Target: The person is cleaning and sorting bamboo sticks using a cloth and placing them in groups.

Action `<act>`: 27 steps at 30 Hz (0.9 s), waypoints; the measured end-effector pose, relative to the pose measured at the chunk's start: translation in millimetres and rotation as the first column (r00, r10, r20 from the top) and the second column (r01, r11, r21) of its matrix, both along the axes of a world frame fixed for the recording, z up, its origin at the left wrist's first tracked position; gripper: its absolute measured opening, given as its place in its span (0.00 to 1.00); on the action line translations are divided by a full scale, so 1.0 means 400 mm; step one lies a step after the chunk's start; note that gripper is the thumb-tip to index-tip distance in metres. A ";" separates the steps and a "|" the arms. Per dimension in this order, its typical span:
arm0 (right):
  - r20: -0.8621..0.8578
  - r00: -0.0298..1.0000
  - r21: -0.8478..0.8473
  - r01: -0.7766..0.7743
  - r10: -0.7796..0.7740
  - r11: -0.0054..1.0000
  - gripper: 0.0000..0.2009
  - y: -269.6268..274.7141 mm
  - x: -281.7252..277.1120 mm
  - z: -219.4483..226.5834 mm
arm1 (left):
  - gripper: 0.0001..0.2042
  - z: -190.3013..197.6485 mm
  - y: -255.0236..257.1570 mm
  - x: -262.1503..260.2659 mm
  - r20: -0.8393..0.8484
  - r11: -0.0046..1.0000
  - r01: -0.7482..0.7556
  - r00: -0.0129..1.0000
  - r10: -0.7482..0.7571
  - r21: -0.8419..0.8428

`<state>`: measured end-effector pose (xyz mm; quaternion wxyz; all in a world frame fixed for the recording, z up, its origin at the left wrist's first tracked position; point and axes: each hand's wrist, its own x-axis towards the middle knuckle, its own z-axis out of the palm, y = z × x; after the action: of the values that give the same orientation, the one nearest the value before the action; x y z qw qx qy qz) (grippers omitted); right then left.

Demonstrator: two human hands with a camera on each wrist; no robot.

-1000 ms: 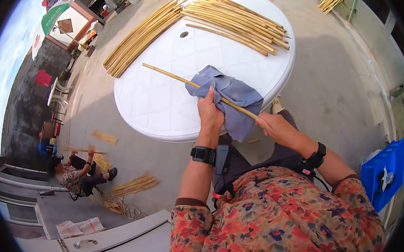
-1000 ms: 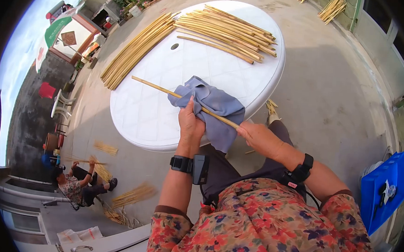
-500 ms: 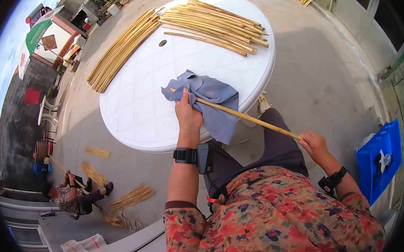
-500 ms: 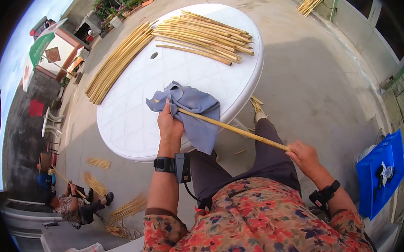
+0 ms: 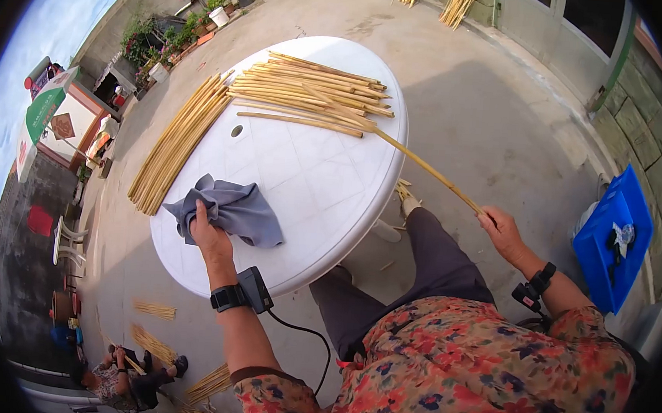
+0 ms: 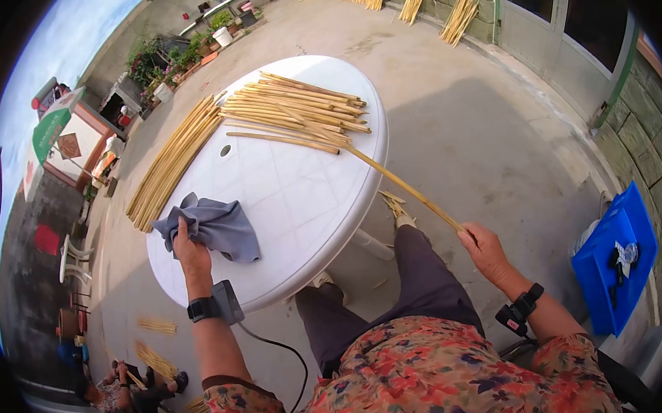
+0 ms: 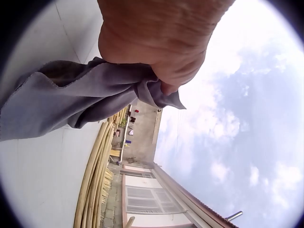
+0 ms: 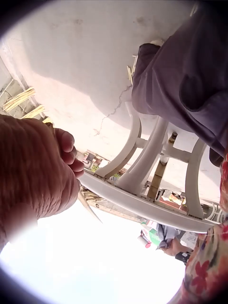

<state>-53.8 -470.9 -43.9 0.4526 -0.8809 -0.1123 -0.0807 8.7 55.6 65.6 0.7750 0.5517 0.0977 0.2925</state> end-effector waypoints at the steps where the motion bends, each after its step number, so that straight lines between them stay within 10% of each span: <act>1: -0.013 1.000 0.041 0.003 -0.002 0.999 0.09 0.026 0.014 0.011 | 0.16 -0.007 0.006 -0.004 0.011 0.999 -0.054 0.998 0.054 0.000; 2: 0.008 1.000 0.040 0.013 -0.013 0.999 0.09 0.043 0.047 0.030 | 0.16 -0.014 0.015 0.021 0.033 0.999 -0.043 0.999 0.043 -0.002; 3: -0.018 1.000 0.118 0.010 -0.008 0.993 0.09 0.065 0.065 0.045 | 0.18 -0.034 0.045 0.023 -0.194 0.936 -0.063 0.972 0.137 0.346; 4: -0.051 0.999 0.199 0.009 0.001 0.980 0.10 0.095 0.077 0.057 | 0.20 -0.040 0.057 0.010 -0.367 0.760 0.014 0.881 0.297 0.649; 5: -0.039 0.999 0.200 0.009 -0.001 0.980 0.10 0.114 0.099 0.080 | 0.24 -0.080 0.032 -0.003 -0.328 0.324 0.177 0.799 0.503 0.929; 8: -0.069 0.997 0.211 -0.023 0.039 0.977 0.12 0.175 0.129 0.151 | 0.26 -0.125 -0.061 -0.050 -0.372 0.156 0.352 0.706 0.603 0.923; 27: 0.262 0.923 -0.125 -0.259 0.284 0.958 0.14 0.354 0.385 0.299 | 0.30 -0.127 -0.039 -0.059 -0.509 0.176 0.494 0.697 0.505 0.851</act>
<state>100.2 -329.3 75.7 0.3998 -0.8560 -0.2988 -0.1346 -14.9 40.2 14.6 0.1189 0.9753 0.1807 0.0445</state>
